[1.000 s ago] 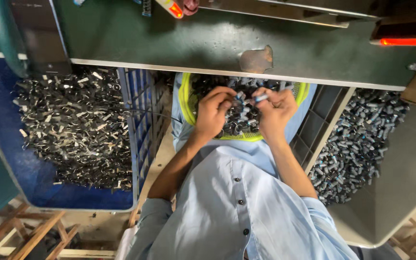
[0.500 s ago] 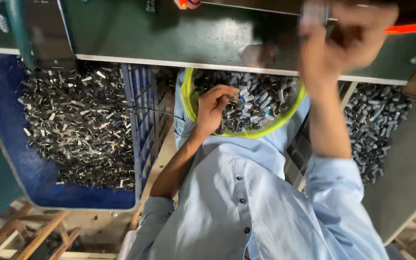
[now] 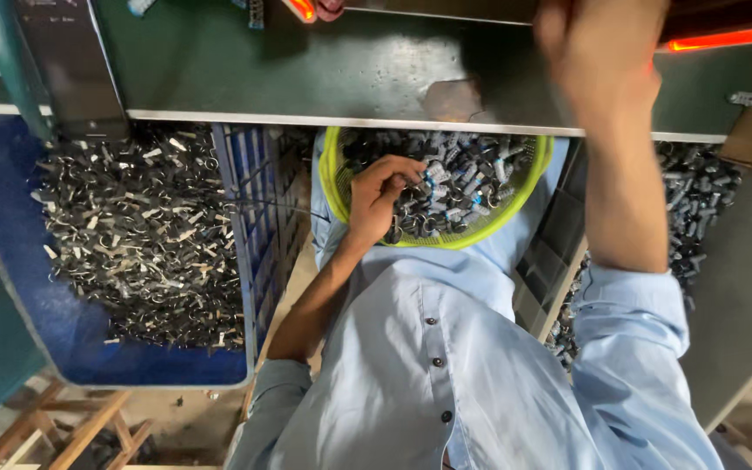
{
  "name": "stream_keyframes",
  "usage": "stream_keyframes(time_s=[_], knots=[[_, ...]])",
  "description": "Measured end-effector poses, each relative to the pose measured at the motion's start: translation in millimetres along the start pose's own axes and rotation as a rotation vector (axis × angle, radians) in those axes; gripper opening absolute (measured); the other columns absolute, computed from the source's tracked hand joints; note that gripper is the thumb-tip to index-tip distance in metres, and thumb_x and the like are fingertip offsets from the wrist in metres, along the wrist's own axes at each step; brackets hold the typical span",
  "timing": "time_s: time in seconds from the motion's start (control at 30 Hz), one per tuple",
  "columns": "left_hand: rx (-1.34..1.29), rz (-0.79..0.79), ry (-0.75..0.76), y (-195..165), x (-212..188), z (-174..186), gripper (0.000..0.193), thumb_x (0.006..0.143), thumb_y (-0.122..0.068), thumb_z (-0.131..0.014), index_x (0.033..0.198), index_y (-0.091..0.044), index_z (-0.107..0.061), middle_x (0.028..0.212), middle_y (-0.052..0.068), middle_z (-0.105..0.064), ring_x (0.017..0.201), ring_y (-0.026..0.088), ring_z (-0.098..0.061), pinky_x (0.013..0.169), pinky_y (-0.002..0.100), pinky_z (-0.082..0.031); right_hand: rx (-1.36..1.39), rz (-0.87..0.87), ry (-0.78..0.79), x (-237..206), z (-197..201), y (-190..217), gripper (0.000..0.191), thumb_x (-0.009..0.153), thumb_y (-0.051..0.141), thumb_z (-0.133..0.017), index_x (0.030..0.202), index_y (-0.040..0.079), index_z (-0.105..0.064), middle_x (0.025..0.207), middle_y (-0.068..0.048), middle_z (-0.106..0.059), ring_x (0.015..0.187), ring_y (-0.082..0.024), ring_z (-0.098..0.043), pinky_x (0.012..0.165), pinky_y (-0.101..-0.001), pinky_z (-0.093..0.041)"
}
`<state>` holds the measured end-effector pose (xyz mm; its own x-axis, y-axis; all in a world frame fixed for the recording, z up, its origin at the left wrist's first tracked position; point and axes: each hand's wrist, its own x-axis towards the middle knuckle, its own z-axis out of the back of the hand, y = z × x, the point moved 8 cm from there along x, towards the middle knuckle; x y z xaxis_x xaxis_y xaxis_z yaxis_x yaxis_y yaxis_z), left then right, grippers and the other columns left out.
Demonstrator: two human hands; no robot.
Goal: The person repeatedly picks small metal keychains from a green basket, places them into a machine slot, and presses a lever to process them. The processed keychains fall into a blue bin below. The person continues this cycle throughout the clip.
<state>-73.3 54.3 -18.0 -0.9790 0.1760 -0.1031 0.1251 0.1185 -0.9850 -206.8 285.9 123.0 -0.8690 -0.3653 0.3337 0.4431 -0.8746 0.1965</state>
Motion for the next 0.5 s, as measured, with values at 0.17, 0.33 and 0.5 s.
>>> stream_keyframes(time_s=[0.17, 0.33, 0.5], knots=[[-0.022, -0.063, 0.012, -8.6, -3.5, 2.8, 0.013, 0.094, 0.007, -0.056, 0.097, 0.002, -0.068, 0.110, 0.011, -0.073, 0.096, 0.018, -0.068, 0.085, 0.029, -0.052, 0.353, 0.204, 0.167, -55.8, -23.4, 109.7, 0.024, 0.064, -0.001, -0.060, 0.080, 0.015, -0.067, 0.101, -0.002, -0.078, 0.091, -0.023, -0.072, 0.077, -0.0411, -0.054], [0.026, -0.047, 0.025, -9.7, -1.6, 4.0, 0.010, 0.097, 0.002, -0.058, 0.097, 0.001, -0.068, 0.113, 0.012, -0.072, 0.101, 0.021, -0.070, 0.091, 0.031, -0.054, 0.509, -0.043, 0.173, -86.3, -56.8, 126.9, 0.026, 0.082, 0.007, -0.076, 0.106, 0.000, -0.068, 0.111, -0.013, -0.073, 0.095, -0.034, -0.068, 0.081, -0.0434, -0.053], [-0.186, 0.022, 0.056, -10.7, 1.7, -2.0, 0.032, 0.084, -0.005, -0.065, 0.116, -0.002, -0.058, 0.127, 0.011, -0.060, 0.108, 0.020, -0.066, 0.097, 0.031, -0.053, 0.623, -0.215, 0.010, -105.9, -59.3, 112.2, 0.025, 0.079, -0.009, -0.070, 0.102, 0.000, -0.067, 0.111, -0.014, -0.072, 0.097, -0.033, -0.069, 0.085, -0.0408, -0.056]])
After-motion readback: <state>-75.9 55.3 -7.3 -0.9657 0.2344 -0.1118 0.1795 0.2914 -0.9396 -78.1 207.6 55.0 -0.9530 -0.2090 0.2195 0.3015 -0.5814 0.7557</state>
